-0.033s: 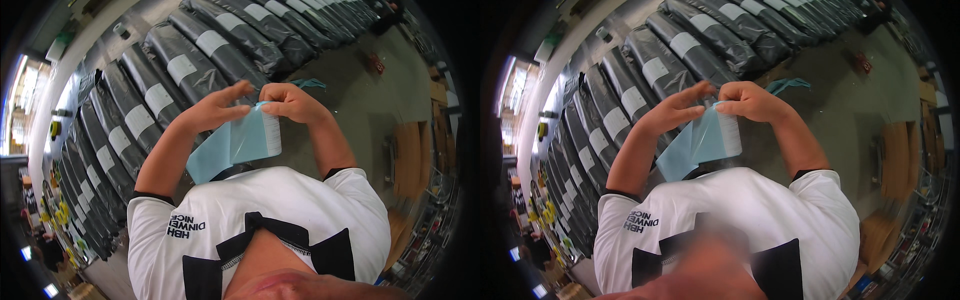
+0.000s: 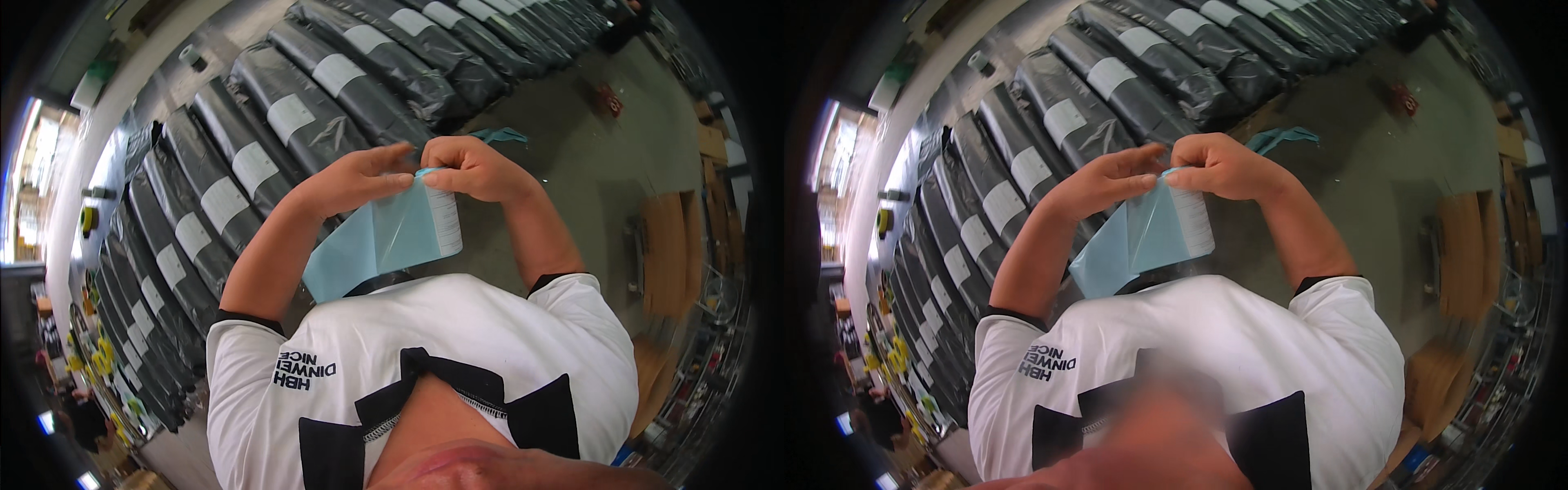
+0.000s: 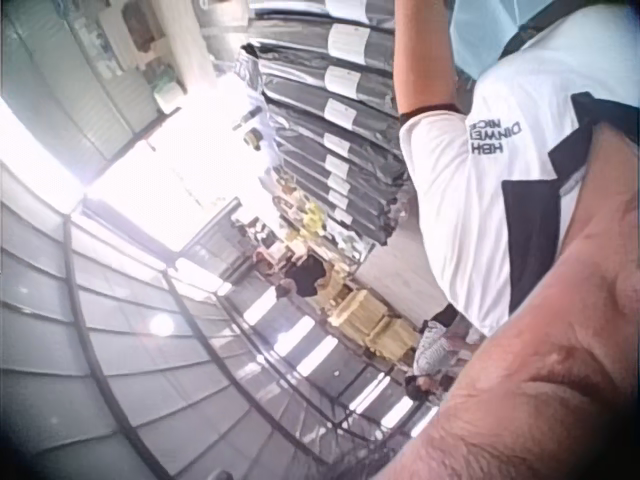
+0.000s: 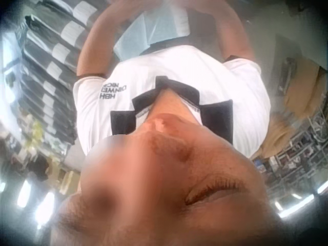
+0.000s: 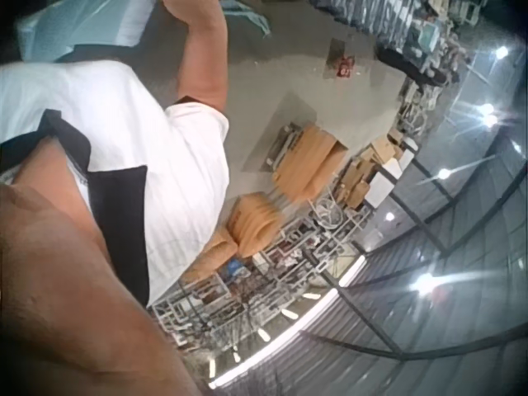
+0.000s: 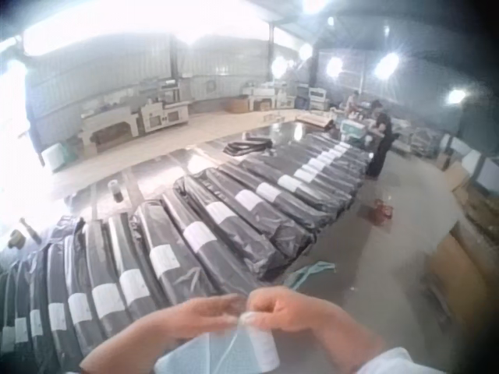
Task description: The person handles a roll of labels, writes on a document with a pen, and applies individual labels to several long, grey, wrapped packages lined up on a table.
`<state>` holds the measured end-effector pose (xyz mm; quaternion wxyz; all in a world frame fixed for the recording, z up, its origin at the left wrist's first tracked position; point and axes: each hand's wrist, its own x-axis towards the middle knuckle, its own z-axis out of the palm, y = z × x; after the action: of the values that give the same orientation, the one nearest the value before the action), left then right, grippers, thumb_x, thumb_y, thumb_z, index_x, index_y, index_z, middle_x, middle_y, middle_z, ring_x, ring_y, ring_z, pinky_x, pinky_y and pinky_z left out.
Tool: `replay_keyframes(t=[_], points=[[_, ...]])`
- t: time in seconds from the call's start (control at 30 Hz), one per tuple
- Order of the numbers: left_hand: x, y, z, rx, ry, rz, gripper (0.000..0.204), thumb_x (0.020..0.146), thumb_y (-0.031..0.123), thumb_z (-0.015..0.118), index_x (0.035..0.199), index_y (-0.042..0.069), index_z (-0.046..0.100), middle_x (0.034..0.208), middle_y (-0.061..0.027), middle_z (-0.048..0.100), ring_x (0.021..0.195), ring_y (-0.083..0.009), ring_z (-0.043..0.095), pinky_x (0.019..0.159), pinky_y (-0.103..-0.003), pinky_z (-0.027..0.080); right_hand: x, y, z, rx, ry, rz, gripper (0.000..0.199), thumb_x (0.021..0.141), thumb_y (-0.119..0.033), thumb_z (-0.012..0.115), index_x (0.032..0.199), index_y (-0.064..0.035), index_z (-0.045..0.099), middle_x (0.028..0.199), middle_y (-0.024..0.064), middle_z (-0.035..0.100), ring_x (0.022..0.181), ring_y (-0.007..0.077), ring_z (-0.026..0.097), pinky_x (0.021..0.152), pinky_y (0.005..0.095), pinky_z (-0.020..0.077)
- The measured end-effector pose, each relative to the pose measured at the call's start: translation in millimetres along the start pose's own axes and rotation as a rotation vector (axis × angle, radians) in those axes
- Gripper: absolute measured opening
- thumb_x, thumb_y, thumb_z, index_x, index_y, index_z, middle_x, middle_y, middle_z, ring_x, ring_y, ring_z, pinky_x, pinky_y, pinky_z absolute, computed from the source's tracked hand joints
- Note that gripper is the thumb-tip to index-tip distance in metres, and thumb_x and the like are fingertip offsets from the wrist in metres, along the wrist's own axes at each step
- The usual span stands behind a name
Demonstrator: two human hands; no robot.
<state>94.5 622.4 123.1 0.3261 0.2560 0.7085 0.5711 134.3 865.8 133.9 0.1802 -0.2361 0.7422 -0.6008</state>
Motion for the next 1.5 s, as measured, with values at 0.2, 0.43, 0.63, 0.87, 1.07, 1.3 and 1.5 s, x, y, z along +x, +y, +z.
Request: replay_keyframes(t=[0.2,0.43,0.63,0.87,1.07,1.3,1.5], points=[[35.5,38.4,33.7,0.042,-0.249,-0.122,0.034,0.086,0.027,0.066,0.105,-0.002,0.066,0.085,-0.0026,0.064,0.079,-0.0094,0.057,0.069,-0.024,0.046,-54.4,-25.1,-6.8,-0.386,0.252,0.007,0.02,0.079,-0.009,0.064,0.069,-0.0011,0.049,0.072,0.0034,0.046,0.065,0.0131,0.042,0.058,0.0291,0.0368],[119.2,66.7,127.7,-0.147,-0.168,-0.122,0.023,0.084,0.02,0.063,0.093,-0.001,0.068,0.076,0.0003,0.061,0.068,-0.0062,0.052,0.058,-0.022,0.04,-140.2,-14.6,-55.6,-0.611,0.618,-0.083,0.021,0.076,-0.007,0.063,0.066,-0.0013,0.046,0.071,0.0046,0.045,0.063,0.0142,0.041,0.056,0.0299,0.036],[251.7,92.9,239.4,-0.294,-0.288,-0.169,0.027,0.09,0.027,0.061,0.092,0.001,0.068,0.08,-0.0004,0.062,0.069,-0.0078,0.054,0.06,-0.024,0.043,-244.9,24.1,-164.2,-0.513,0.906,-0.138,0.019,0.078,-0.007,0.062,0.067,-0.0023,0.047,0.078,0.005,0.053,0.065,0.0127,0.043,0.055,0.0287,0.0368],[420.2,135.8,296.8,0.07,-0.679,-0.218,0.023,0.086,0.023,0.071,0.088,0.0,0.067,0.076,0.0025,0.06,0.07,-0.0062,0.052,0.066,-0.022,0.043,-385.7,62.3,-341.8,-0.165,0.903,-0.166,0.016,0.081,-0.01,0.059,0.069,-0.003,0.051,0.085,0.0045,0.057,0.069,0.011,0.047,0.059,0.0264,0.0383],[545.6,139.0,327.2,0.006,-0.298,-0.353,0.023,0.089,0.025,0.067,0.086,0.002,0.064,0.069,0.0041,0.055,0.061,-0.0046,0.049,0.052,-0.023,0.037,-433.6,112.9,-492.0,0.43,1.189,-0.387,0.018,0.088,-0.016,0.051,0.075,-0.0053,0.054,0.087,0.0067,0.058,0.074,0.012,0.053,0.063,0.0268,0.0455],[708.4,124.5,321.8,-0.004,-0.025,-0.257,0.02,0.092,0.022,0.062,0.087,0.003,0.064,0.071,0.0038,0.058,0.058,-0.004,0.049,0.053,-0.021,0.038,-432.5,202.8,-690.4,1.034,1.587,-0.157,0.023,0.095,-0.026,0.055,0.102,-0.0042,0.056,0.092,0.0052,0.059,0.078,0.0145,0.058,0.06,0.0264,0.0497],[890.8,182.3,358.9,-0.06,-0.062,-0.173,0.021,0.092,0.021,0.063,0.088,0.001,0.065,0.072,0.0043,0.058,0.062,-0.0026,0.047,0.054,-0.02,0.037,-433.2,235.6,-838.8,0.911,1.593,-0.004,0.021,0.096,-0.029,0.054,0.1,-0.0081,0.057,0.088,0.0019,0.057,0.074,0.0131,0.055,0.061,0.0274,0.0483]])
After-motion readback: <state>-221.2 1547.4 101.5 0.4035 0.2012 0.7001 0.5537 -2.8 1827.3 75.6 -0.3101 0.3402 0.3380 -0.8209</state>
